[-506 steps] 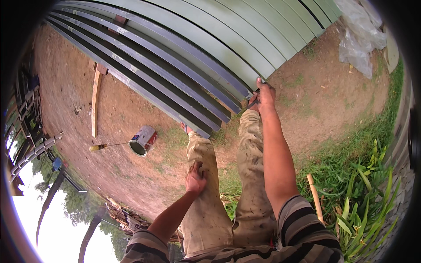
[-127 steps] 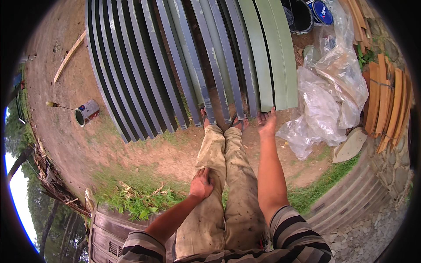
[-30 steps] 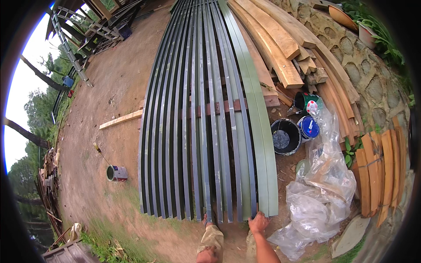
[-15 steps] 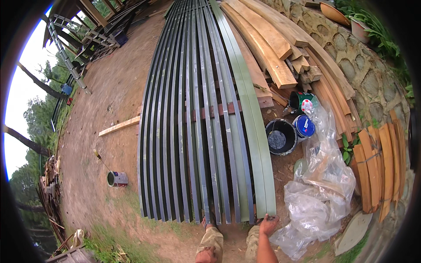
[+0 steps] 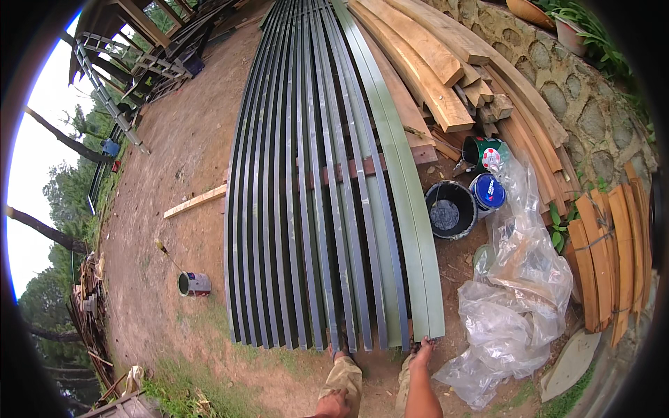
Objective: The person paints a metal roofing sheet using a roller while holding a paint bucket, then aligns the painted sheet with other metal sheets on the ground.
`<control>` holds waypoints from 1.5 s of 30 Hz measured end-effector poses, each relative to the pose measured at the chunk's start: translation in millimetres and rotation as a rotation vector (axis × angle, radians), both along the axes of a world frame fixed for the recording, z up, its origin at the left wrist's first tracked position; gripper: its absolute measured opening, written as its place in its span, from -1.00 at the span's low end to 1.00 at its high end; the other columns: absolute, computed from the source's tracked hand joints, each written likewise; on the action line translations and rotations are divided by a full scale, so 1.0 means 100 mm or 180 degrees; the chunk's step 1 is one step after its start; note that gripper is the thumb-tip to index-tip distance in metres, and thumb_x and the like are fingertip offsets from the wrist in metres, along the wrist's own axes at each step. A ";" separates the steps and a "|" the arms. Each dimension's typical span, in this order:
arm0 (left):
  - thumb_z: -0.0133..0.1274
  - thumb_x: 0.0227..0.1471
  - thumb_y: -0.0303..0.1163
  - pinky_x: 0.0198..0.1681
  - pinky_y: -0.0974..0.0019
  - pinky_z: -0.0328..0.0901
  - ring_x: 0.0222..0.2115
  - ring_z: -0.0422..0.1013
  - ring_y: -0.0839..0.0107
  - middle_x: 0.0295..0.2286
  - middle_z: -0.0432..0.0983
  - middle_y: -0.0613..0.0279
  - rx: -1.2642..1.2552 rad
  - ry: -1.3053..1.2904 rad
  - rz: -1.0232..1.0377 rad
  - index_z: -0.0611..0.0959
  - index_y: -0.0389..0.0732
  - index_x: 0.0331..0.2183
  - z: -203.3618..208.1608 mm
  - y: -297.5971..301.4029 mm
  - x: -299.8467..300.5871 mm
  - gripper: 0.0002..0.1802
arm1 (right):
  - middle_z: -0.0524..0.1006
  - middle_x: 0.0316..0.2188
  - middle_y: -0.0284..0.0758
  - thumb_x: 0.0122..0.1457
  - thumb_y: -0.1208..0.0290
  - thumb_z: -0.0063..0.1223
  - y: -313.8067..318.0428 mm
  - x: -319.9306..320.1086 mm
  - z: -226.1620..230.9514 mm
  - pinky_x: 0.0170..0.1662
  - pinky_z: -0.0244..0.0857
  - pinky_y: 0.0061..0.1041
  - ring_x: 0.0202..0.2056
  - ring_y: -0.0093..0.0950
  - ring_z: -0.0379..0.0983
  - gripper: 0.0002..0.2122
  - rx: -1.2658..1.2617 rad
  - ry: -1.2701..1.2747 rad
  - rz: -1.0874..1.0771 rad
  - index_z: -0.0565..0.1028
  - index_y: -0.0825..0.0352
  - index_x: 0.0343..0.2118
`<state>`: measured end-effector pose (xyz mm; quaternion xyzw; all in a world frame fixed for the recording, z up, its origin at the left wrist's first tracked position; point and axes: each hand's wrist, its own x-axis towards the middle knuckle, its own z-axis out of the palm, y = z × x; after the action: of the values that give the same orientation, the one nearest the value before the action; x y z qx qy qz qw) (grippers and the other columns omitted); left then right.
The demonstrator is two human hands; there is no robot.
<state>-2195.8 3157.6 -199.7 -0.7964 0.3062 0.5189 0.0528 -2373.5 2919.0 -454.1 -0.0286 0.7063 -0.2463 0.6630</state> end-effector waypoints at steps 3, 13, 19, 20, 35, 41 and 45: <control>-0.07 0.14 -0.01 0.15 0.01 0.29 0.11 0.38 0.02 0.01 0.51 -0.02 -0.0018 -0.0080 0.0009 0.51 -0.15 -0.01 -0.03 0.01 -0.03 -0.49 | 0.40 -0.06 -0.61 0.34 0.33 0.02 -0.08 -0.04 -0.02 -0.48 0.13 -0.48 -0.49 -0.57 0.25 -0.49 0.0177 -0.0035 0.0165 0.17 -0.12 0.30; -0.06 0.13 -0.01 0.15 0.02 0.30 0.10 0.39 0.03 0.02 0.51 0.00 0.0024 0.0000 0.0170 0.51 -0.15 0.03 -0.07 0.12 -0.13 -0.46 | 0.44 -0.38 -0.32 0.35 -0.07 -0.10 -0.27 -0.12 0.56 -0.37 0.19 -0.27 -0.59 -0.45 0.23 -0.70 0.1094 -0.0843 0.0299 0.39 0.07 -0.23; -0.03 0.09 -0.05 0.15 0.03 0.30 0.11 0.38 0.03 0.03 0.51 0.00 0.0116 0.0113 -0.0044 0.52 -0.15 0.01 -0.08 0.02 -0.11 -0.47 | 0.50 -0.26 -0.16 0.26 -0.07 0.11 0.26 -0.57 0.60 0.01 0.35 -0.12 -0.11 -0.21 0.48 -0.44 -0.0548 0.1653 0.1154 0.43 0.30 0.14; -0.03 0.09 -0.06 0.15 0.03 0.30 0.12 0.37 0.03 0.03 0.50 0.00 0.0111 0.0123 0.0000 0.52 -0.16 0.01 -0.08 0.06 -0.13 -0.47 | 0.49 -0.19 -0.09 0.23 0.12 0.22 0.19 -0.53 0.73 0.06 0.35 -0.21 -0.02 -0.17 0.48 -0.40 -0.1563 0.2217 0.2070 0.34 0.30 0.26; -0.01 0.09 -0.07 0.09 -0.01 0.32 0.04 0.40 -0.01 -0.02 0.52 -0.05 0.0045 0.0038 0.0137 0.53 -0.14 0.02 -0.14 0.14 -0.13 -0.48 | 0.40 0.01 -0.09 0.03 0.37 0.33 -0.64 0.39 1.47 0.08 0.30 -0.15 0.07 -0.07 0.36 -0.28 -0.2135 0.3876 0.3877 0.24 0.31 0.26; 0.09 0.06 -0.13 -0.08 -0.05 0.39 -0.16 0.51 -0.13 -0.20 0.59 -0.20 -0.0226 -0.0081 0.0280 0.59 -0.17 -0.09 -0.21 0.26 -0.17 -0.57 | 0.46 -0.14 0.04 -0.11 0.42 0.39 -0.80 0.17 0.96 0.02 0.34 -0.07 -0.05 0.03 0.44 -0.44 -0.2123 0.3523 0.3916 0.39 0.44 -0.03; 0.06 0.07 -0.16 -0.08 -0.07 0.39 -0.16 0.50 -0.15 -0.21 0.58 -0.20 -0.0431 -0.0265 0.0259 0.58 -0.17 -0.09 -0.20 0.26 -0.19 -0.59 | 0.53 -0.16 0.02 -0.19 0.33 0.48 -0.89 0.12 1.06 0.03 0.36 -0.06 -0.06 0.04 0.46 -0.48 -0.2296 0.2866 0.3808 0.47 0.42 -0.17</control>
<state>-2214.7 3183.7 -219.4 -0.8308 0.3055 0.4652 -0.0097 -2362.0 2829.9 -347.9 -0.7059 0.6473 -0.0286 0.2861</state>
